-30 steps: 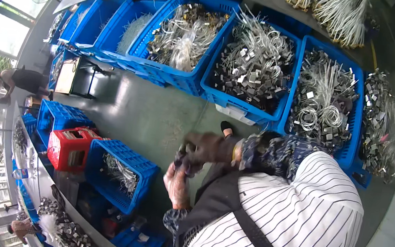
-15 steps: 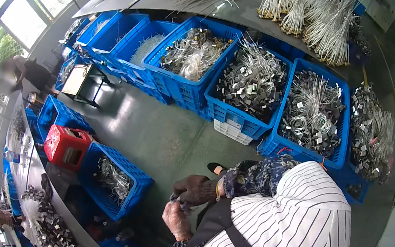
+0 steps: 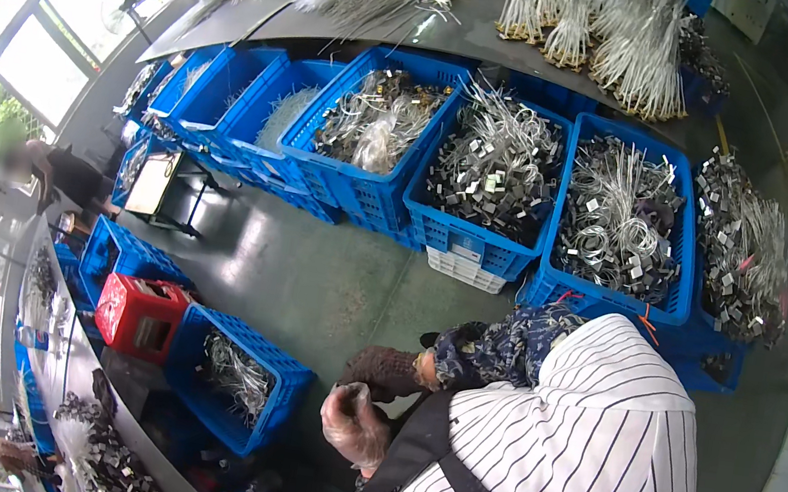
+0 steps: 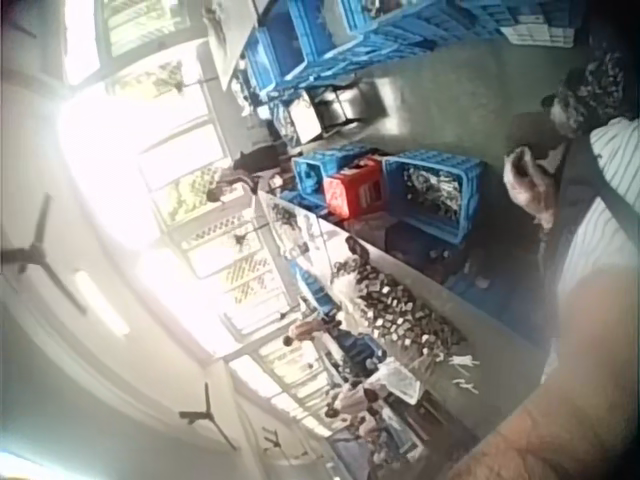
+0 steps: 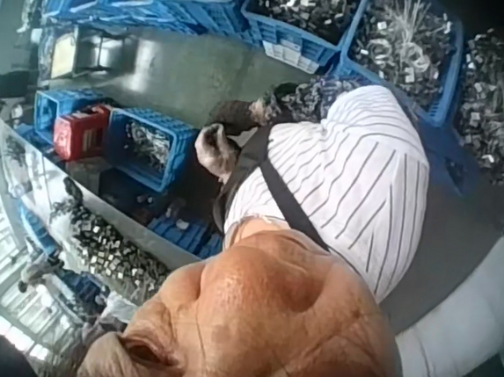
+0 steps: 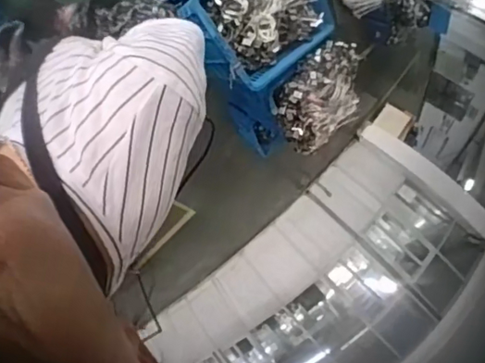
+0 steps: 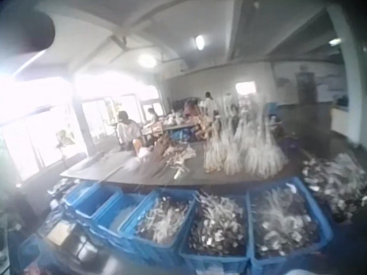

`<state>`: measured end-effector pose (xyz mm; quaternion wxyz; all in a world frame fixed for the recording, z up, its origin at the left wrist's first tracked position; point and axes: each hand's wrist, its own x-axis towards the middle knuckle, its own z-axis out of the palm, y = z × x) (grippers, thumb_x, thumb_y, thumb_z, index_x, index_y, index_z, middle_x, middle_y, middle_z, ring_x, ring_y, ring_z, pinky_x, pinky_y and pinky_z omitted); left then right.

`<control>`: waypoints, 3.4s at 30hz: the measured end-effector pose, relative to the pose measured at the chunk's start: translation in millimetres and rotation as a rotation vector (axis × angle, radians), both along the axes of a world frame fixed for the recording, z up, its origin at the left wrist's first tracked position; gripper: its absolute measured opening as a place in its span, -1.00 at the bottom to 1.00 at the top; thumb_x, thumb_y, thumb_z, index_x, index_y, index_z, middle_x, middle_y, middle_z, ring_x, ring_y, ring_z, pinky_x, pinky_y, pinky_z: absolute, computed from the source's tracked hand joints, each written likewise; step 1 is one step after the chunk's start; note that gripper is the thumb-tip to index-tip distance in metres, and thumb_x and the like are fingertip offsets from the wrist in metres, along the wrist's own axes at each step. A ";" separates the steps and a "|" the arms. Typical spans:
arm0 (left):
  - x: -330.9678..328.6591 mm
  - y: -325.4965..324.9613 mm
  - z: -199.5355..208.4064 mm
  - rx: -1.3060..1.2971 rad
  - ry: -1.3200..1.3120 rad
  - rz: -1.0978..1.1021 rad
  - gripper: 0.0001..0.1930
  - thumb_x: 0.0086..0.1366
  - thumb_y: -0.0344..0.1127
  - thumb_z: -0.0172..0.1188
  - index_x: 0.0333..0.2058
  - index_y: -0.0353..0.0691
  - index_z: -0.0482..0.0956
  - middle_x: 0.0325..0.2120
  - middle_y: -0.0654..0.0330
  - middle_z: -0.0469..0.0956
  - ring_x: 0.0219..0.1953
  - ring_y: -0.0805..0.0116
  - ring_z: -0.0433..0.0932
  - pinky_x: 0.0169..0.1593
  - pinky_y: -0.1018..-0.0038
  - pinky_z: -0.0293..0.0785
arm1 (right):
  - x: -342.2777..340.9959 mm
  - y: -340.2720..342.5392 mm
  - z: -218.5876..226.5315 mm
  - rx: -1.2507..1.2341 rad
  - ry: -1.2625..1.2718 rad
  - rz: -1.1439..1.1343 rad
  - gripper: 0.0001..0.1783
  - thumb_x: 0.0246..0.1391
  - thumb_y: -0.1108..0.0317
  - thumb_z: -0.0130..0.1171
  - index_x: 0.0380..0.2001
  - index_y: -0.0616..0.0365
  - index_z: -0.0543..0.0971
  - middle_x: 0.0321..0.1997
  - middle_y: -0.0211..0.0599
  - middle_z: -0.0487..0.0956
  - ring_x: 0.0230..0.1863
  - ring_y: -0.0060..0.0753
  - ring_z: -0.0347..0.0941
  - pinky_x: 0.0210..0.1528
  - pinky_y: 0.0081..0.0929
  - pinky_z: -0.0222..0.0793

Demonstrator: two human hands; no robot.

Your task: Sorting and bundling electronic wire harnesses at an assembly station.

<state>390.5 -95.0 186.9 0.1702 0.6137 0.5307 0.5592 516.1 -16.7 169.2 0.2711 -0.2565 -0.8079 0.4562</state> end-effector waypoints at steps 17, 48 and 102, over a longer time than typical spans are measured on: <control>-52.3 47.1 -148.7 -0.683 0.200 -0.390 -0.87 0.09 -0.35 0.18 -0.45 -0.29 0.60 -0.57 -0.01 0.59 -0.47 -0.01 0.58 -0.40 0.19 0.43 | -2.6 24.8 1.5 -0.549 -0.110 -0.200 -0.75 -0.07 0.22 0.18 -0.37 0.16 0.54 -0.44 -0.21 0.58 -0.38 -0.42 0.51 -0.32 -0.40 0.40; -57.0 129.9 -130.5 -0.611 -1.627 0.284 -0.45 0.36 -0.17 -0.05 0.25 -0.23 0.10 0.23 0.03 0.26 0.27 0.18 0.22 0.26 0.26 0.18 | -44.7 68.5 1.1 -0.141 -0.077 0.321 -0.63 -0.02 0.06 0.19 -0.28 0.10 0.48 -0.38 -0.02 0.52 -0.27 0.02 0.49 -0.22 -0.15 0.34; -175.7 -75.4 -101.2 -0.245 -1.513 1.124 -0.87 0.15 -0.37 0.25 -0.37 -0.31 0.57 -0.54 0.15 0.57 -0.60 0.43 0.49 -0.53 0.50 0.42 | -181.3 -84.4 5.6 -0.709 -0.185 0.391 -0.71 -0.08 0.33 0.33 -0.28 0.19 0.52 -0.44 -0.39 0.55 -0.45 -0.55 0.46 -0.43 -0.58 0.37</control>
